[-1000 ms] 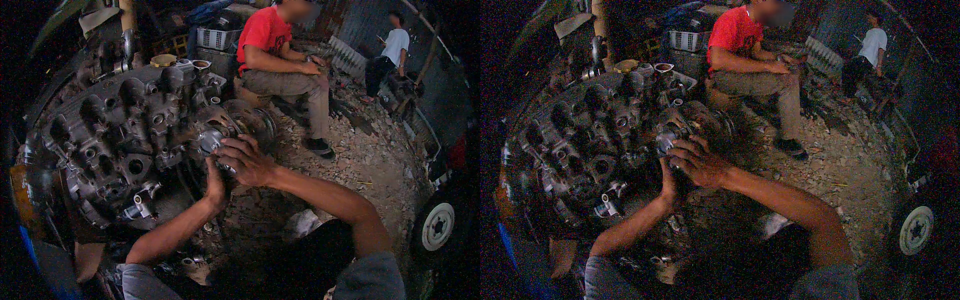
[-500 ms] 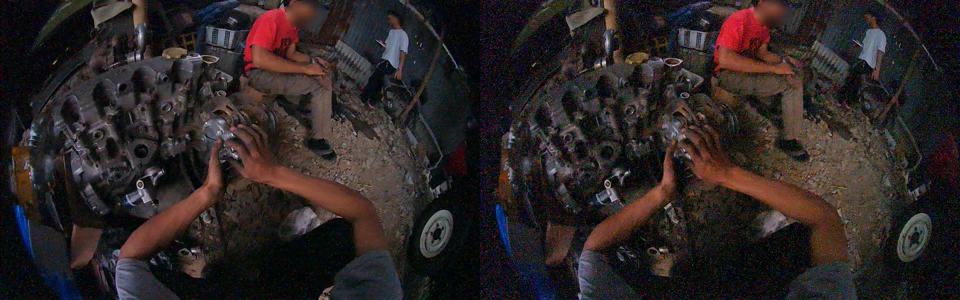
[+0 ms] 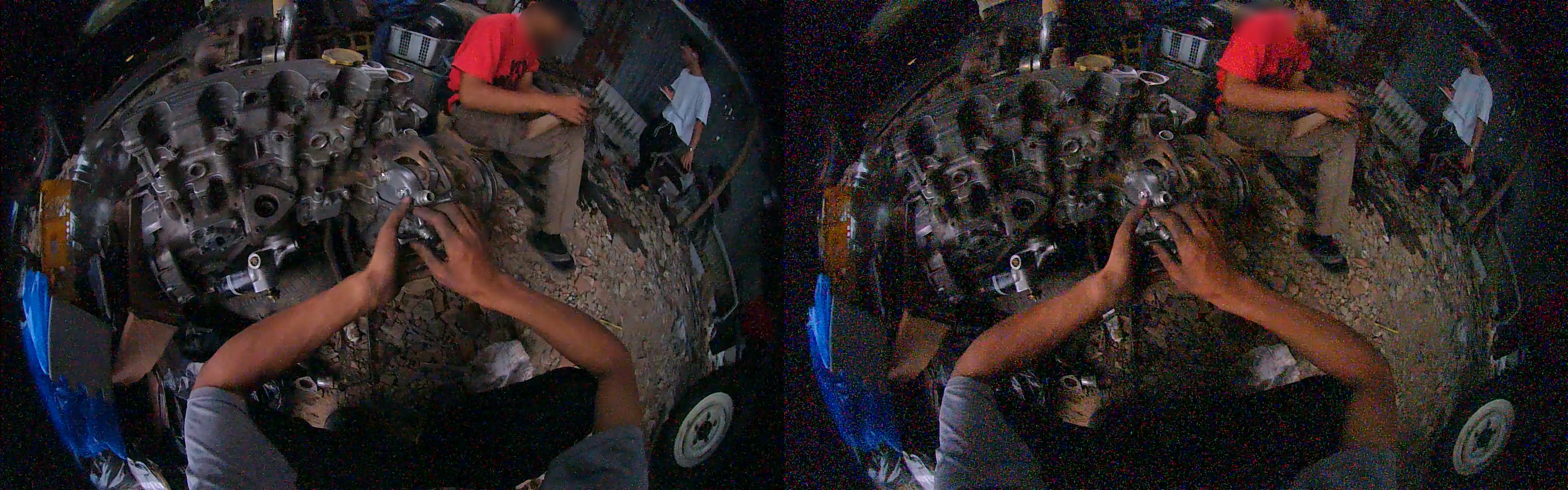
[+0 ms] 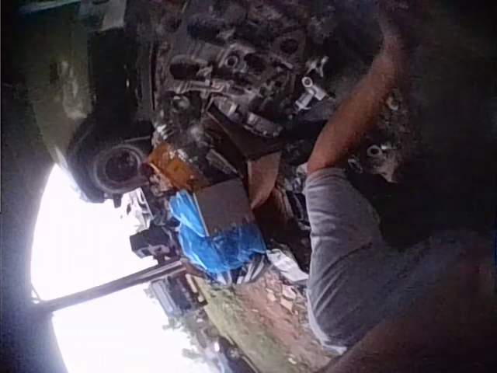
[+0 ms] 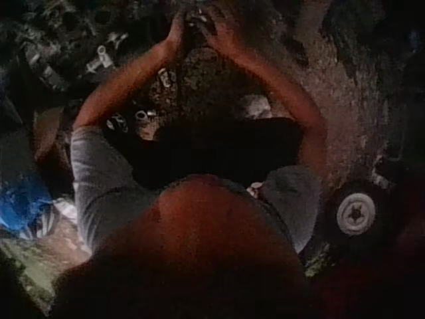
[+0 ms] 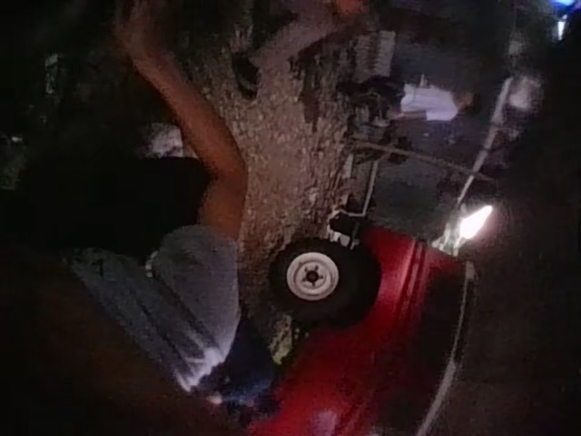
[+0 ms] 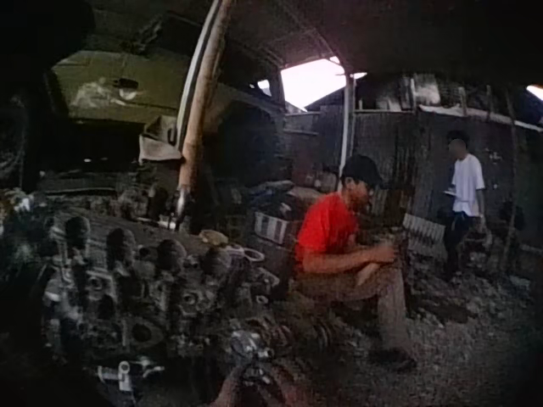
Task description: The person is working on a disassembled engine, using a wrench to tighten bolts on a component. They are sitting on the ground in a cluttered outdoor area.
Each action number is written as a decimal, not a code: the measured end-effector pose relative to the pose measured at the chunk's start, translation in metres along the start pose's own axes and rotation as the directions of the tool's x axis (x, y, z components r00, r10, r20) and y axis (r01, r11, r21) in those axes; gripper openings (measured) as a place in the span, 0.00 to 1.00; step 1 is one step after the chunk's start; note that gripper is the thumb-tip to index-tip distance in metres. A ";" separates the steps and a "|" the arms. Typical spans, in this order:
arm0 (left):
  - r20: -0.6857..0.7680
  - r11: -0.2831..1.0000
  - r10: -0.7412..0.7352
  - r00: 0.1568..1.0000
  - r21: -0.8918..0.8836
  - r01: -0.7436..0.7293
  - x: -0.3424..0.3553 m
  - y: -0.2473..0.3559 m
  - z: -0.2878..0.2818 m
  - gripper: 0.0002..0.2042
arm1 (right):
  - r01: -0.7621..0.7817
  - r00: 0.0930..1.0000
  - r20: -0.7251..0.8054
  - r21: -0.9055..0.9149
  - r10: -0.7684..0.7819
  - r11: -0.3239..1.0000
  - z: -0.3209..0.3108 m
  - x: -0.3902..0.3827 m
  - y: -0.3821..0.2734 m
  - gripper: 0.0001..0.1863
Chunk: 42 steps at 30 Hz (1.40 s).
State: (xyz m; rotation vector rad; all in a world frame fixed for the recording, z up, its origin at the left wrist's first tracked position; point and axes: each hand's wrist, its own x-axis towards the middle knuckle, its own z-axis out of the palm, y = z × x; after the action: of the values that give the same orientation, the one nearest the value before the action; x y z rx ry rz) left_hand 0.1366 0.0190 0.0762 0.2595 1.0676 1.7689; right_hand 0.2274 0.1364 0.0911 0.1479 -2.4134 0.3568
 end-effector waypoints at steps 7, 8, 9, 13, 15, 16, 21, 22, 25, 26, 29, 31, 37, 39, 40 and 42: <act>-0.027 0.997 -0.083 0.996 -0.013 0.082 0.019 -0.003 -0.012 0.31 | -0.027 0.991 0.134 0.037 0.021 0.999 0.017 -0.007 0.021 0.33; -0.034 0.999 -0.049 0.998 -0.024 0.048 0.024 -0.008 -0.014 0.31 | 0.005 0.991 0.132 0.039 -0.010 0.999 0.019 -0.007 0.027 0.33; -0.044 0.998 -0.050 0.998 -0.028 0.048 0.024 -0.009 -0.014 0.31 | 0.032 0.990 0.132 0.041 -0.037 0.999 0.019 -0.005 0.027 0.33; -0.055 0.998 -0.053 0.997 -0.029 0.051 0.020 -0.011 -0.014 0.31 | 0.058 0.991 0.117 0.077 -0.067 0.995 0.015 -0.002 0.024 0.30; -0.054 0.998 -0.057 0.997 -0.022 0.056 0.019 -0.011 -0.015 0.31 | 0.084 0.990 0.107 0.089 -0.094 0.992 0.014 -0.001 0.025 0.30; -0.059 0.998 -0.060 0.996 -0.019 0.059 0.021 -0.012 -0.017 0.32 | 0.090 0.991 0.097 0.061 -0.096 0.994 0.015 -0.001 0.025 0.30; -0.059 0.997 -0.071 0.996 -0.027 0.069 0.021 -0.011 -0.015 0.34 | 0.087 0.993 0.090 -0.055 -0.082 0.995 0.010 -0.001 0.018 0.30; -0.058 0.997 -0.068 0.996 -0.050 0.066 0.021 -0.011 -0.014 0.35 | 0.105 0.992 0.074 -0.064 -0.100 0.992 0.009 -0.002 0.017 0.30; -0.046 0.993 -0.101 0.994 -0.062 0.098 0.021 -0.009 -0.015 0.36 | 0.138 0.990 0.049 -0.081 -0.134 0.987 0.009 0.000 0.014 0.29; -0.041 0.992 -0.118 0.992 -0.056 0.116 0.020 -0.008 -0.017 0.37 | 0.136 0.990 0.057 -0.080 -0.132 0.987 0.009 0.001 0.013 0.30; -0.055 0.990 -0.140 0.989 -0.014 0.139 0.018 -0.005 -0.016 0.37 | 0.140 0.989 0.056 -0.092 -0.135 0.986 0.012 -0.001 0.019 0.30; -0.047 0.989 -0.148 0.988 0.002 0.148 0.014 -0.001 -0.013 0.37 | 0.136 0.990 0.061 -0.091 -0.131 0.987 0.013 -0.002 0.019 0.30; -0.013 0.984 -0.177 0.984 0.020 0.177 0.021 0.000 -0.025 0.35 | 0.125 0.990 0.077 -0.127 -0.116 0.984 0.007 -0.001 0.015 0.31; -0.005 0.986 -0.165 0.986 0.023 0.165 0.020 -0.001 -0.026 0.35 | 0.092 0.989 0.127 -0.167 -0.071 0.982 0.007 -0.003 0.017 0.30; 0.000 0.991 -0.130 0.991 0.022 0.130 0.019 -0.001 -0.025 0.36 | 0.088 0.989 0.135 -0.162 -0.066 0.983 0.007 -0.003 0.018 0.30; -0.003 0.994 -0.107 0.994 0.010 0.107 0.017 0.000 -0.023 0.36 | 0.079 0.987 0.152 -0.153 -0.056 0.985 0.005 -0.001 0.017 0.29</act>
State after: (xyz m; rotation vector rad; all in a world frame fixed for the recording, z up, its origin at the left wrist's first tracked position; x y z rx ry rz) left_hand 0.1148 0.0209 0.0581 0.2027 1.0730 1.6684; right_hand 0.2214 0.1516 0.0832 0.1900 -2.5637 0.1248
